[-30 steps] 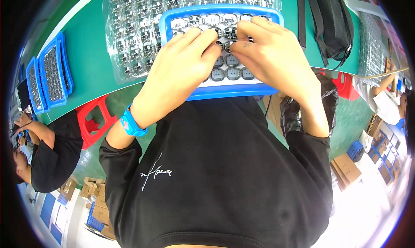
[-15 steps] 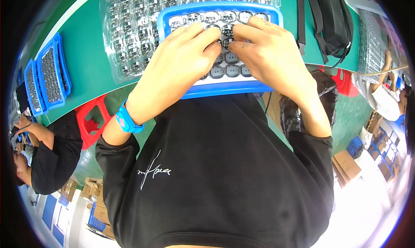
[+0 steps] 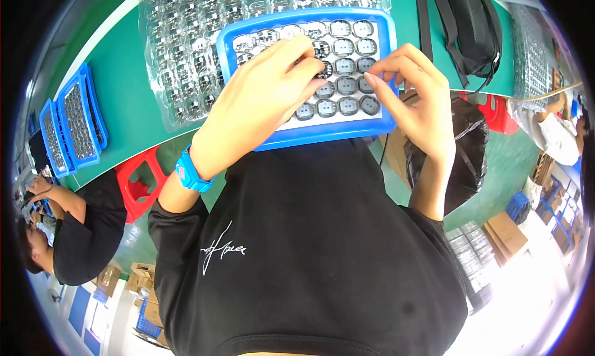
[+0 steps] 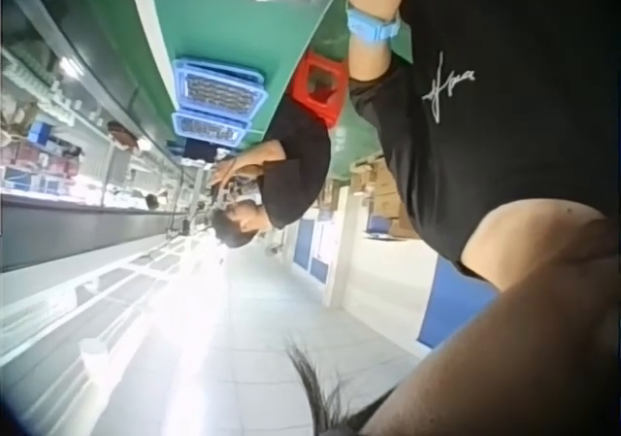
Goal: Sorting small electronic components from a bulk sheet into a tray with designated slots.
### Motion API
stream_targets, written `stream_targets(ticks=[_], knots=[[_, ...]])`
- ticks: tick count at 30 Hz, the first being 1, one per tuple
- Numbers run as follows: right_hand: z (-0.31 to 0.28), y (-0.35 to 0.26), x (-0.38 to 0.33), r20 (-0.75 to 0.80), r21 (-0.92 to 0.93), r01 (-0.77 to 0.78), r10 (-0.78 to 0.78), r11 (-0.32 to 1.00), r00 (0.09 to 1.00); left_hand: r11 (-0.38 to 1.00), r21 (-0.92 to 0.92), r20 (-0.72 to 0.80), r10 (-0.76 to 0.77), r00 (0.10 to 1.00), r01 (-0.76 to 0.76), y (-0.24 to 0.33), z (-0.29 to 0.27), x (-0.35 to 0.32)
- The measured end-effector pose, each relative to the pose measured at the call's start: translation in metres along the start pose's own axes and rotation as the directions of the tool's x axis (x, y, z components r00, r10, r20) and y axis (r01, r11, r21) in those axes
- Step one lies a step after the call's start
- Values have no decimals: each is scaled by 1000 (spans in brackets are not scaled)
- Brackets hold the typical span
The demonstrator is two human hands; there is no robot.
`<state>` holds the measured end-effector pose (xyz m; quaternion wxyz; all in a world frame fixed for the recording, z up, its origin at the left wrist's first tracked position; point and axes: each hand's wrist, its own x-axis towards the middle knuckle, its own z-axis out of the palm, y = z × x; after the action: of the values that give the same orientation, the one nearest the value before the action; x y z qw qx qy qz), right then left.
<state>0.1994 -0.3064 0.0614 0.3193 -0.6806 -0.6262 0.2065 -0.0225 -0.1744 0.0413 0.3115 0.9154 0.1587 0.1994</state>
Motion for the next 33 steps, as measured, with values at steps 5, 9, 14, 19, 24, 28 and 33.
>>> stream_targets(ticks=[5, 9, 14, 19, 24, 28, 33], knots=[[6, 0, -10, -61, 103, -70, 77, 992, 995, 995, 81, 47, 49, 998, -53, -2, 4, 4], [9, 1, -11, -113, 147, -34, 51, 989, 992, 995, 77, 29, 58, 998, -60, 4, -4, 3], [14, -10, -5, -47, 183, 124, -117, 975, 992, 994, -21, -69, 108, 992, -109, 19, -20, -7], [22, -22, -6, -5, 434, 107, -116, 895, 993, 970, -54, -265, 216, 940, -239, 22, -17, -14], [17, -28, -10, 13, 436, 134, -155, 890, 988, 968, -172, -359, 111, 927, -183, 35, -10, -25], [14, -32, -8, 107, 556, 30, -107, 830, 989, 919, -385, -317, -51, 947, -80, 38, -11, -32], [13, -37, -2, 218, 556, -60, -76, 829, 973, 861, -506, -326, -136, 935, -51, 33, -10, -41]])
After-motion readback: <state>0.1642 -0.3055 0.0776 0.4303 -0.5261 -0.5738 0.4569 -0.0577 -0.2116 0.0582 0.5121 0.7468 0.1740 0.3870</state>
